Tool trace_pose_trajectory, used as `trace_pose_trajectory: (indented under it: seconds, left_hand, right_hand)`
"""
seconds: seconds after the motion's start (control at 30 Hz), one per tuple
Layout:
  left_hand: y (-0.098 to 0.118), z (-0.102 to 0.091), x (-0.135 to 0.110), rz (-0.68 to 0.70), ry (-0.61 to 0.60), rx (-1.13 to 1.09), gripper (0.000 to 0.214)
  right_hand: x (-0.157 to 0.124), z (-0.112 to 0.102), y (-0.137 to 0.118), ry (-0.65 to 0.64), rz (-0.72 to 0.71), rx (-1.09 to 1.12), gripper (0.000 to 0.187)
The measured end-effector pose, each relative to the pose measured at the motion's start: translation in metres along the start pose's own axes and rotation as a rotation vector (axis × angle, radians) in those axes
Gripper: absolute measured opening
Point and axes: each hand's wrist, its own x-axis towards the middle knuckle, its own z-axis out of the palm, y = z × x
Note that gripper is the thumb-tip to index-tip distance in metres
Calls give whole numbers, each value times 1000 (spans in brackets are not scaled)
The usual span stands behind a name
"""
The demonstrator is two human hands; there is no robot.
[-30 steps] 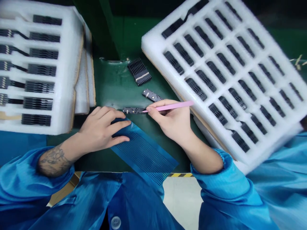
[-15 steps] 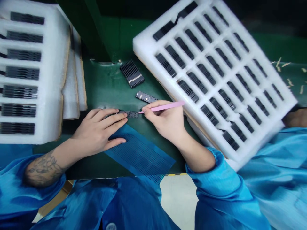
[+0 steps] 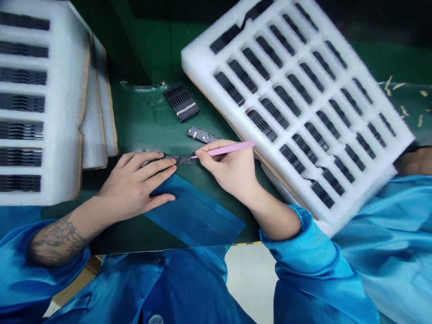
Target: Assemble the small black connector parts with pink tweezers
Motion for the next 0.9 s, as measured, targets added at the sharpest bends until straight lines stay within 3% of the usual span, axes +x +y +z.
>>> trace_pose_trajectory:
  seconds: [0.33, 0.7, 0.9]
  left_hand:
    - [0, 0, 0, -17, -10, -31, 51]
    - [19, -5, 24, -110, -100, 80, 58]
    - [16, -1, 19, -88, -37, 67, 55]
  right_hand:
    - [1, 1, -2, 13, 13, -21, 12]
    - [1, 0, -4, 25, -2, -10, 7]
    - [3, -1, -1, 7, 42, 74, 9]
